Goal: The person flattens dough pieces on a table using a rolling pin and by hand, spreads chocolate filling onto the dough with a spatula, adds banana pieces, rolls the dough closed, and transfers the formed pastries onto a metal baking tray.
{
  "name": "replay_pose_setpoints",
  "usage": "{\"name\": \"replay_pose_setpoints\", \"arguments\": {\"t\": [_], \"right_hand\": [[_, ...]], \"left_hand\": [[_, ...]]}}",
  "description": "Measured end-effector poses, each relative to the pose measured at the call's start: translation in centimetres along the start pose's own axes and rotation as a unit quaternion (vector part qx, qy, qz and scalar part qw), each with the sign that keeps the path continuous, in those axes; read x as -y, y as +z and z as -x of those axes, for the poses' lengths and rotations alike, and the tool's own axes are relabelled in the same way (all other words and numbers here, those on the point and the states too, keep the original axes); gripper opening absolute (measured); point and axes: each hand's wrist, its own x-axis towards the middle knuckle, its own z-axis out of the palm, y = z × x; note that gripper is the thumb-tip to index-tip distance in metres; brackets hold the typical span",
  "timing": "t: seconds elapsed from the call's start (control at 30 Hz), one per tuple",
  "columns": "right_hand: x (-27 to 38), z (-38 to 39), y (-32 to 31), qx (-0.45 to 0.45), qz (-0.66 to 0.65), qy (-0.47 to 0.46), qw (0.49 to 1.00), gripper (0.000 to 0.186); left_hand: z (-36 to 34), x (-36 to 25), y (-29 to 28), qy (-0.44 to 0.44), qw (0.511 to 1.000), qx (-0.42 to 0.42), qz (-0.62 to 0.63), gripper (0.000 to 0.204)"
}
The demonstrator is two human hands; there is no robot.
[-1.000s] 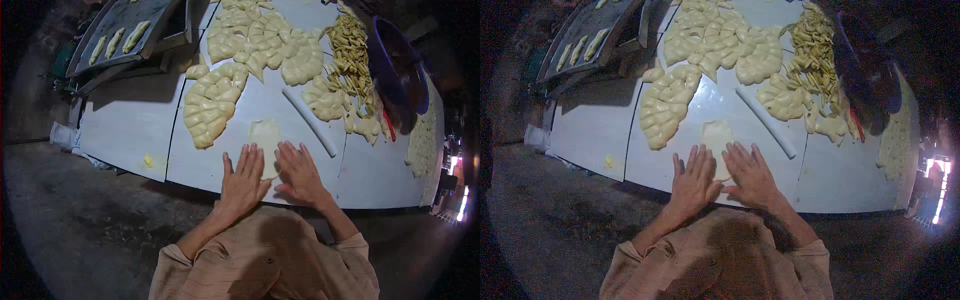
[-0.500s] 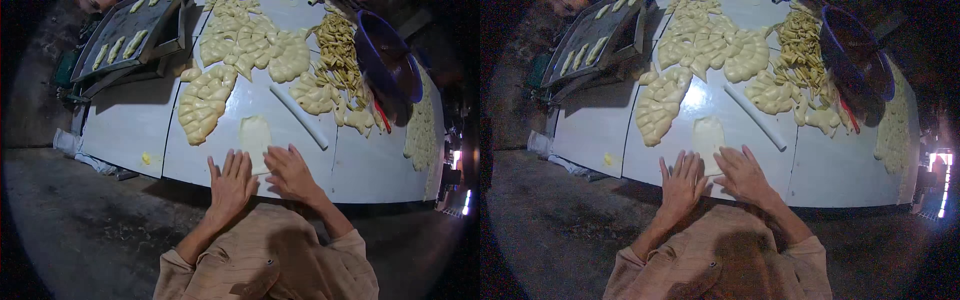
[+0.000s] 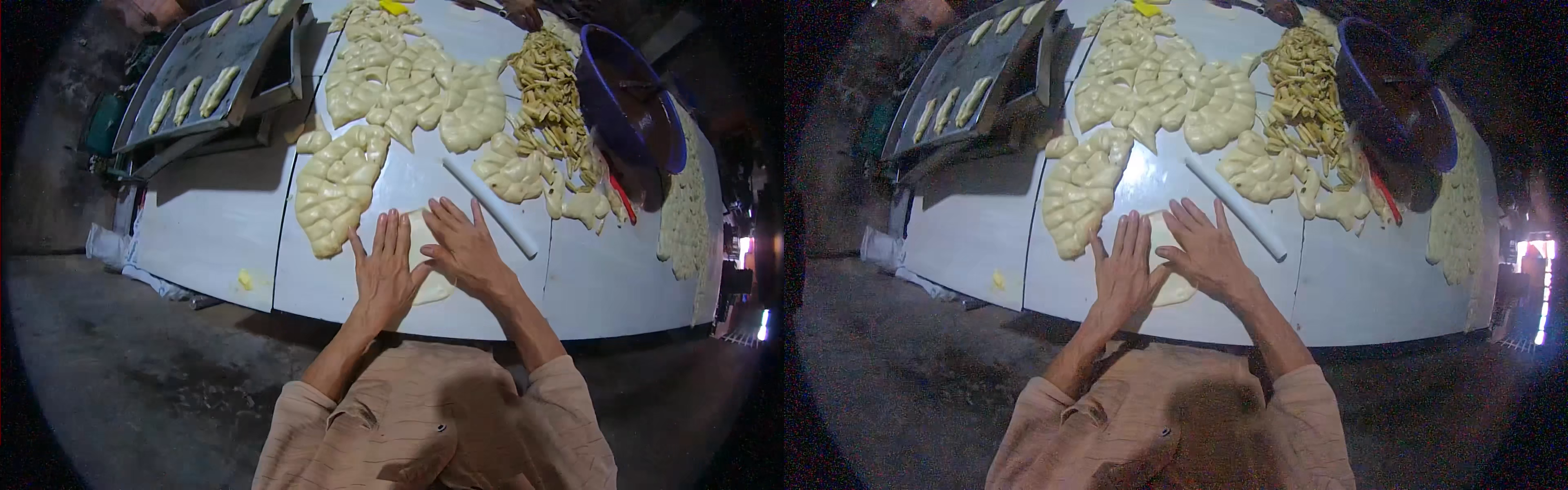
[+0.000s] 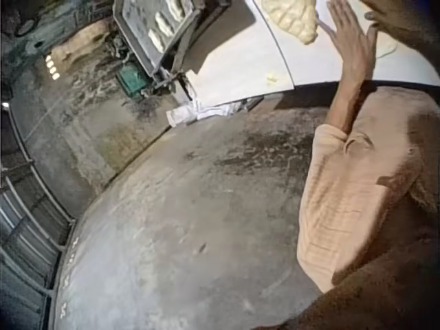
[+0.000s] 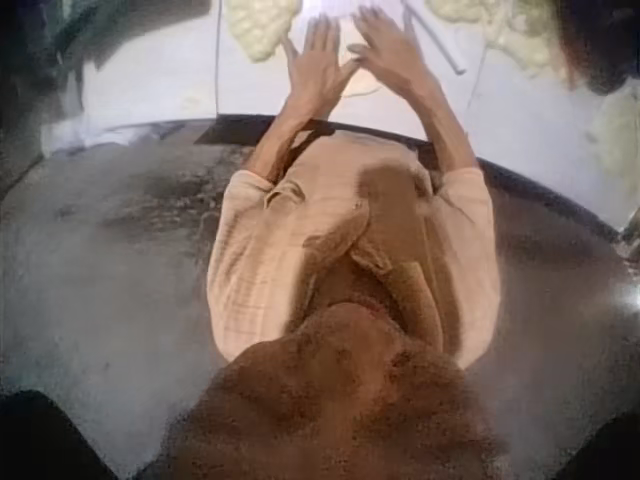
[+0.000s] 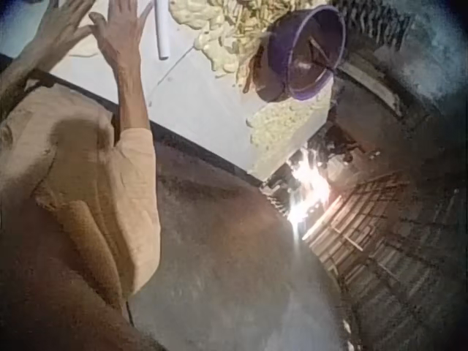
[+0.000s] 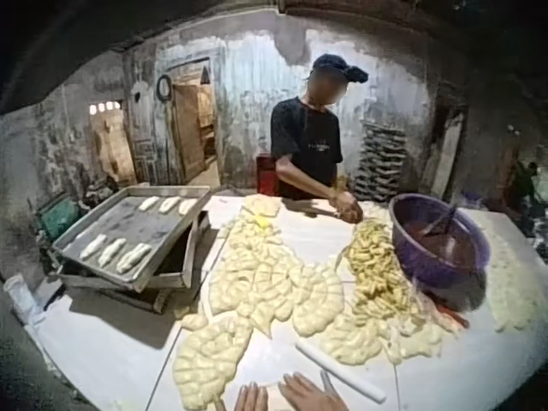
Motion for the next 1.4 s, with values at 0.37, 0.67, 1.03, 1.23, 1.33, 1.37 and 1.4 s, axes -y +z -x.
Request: {"name": "replay_pose_setpoints", "arguments": {"t": [0.37,0.67,1.03,1.23,1.33,1.37,1.4], "right_hand": [[-4.7,4.0,-0.5,-0.197,0.071,0.232,0.950,0.043],[-7.9,14.8,-3.6,-0.392,0.030,0.418,0.819,0.044],[-16.8,21.2,-5.6,-0.336,0.189,0.465,0.797,0.044],[-22.9,15.4,-12.6,-0.260,0.091,0.279,0.920,0.051],[-25.7,14.8,-12.7,-0.162,0.094,0.242,0.952,0.044],[-26.1,14.8,-12.8,-0.162,0.089,0.235,0.954,0.044],[-26.4,14.7,-12.9,-0.172,0.073,0.217,0.958,0.037]], "left_hand": [[0.0,0.6,-1.8,0.008,0.994,0.091,0.064,0.092],[-0.8,1.1,-2.6,0.028,0.990,0.082,0.107,0.092],[-7.9,-8.3,-2.7,0.195,0.975,0.068,0.077,0.075],[-13.7,-18.9,0.0,0.228,0.963,0.029,0.137,0.060],[-17.3,-23.7,2.8,0.248,0.956,-0.013,0.154,0.054],[-18.4,-25.2,3.3,0.244,0.958,-0.011,0.150,0.055],[-19.3,-26.5,3.7,0.237,0.961,-0.012,0.144,0.055]]}}
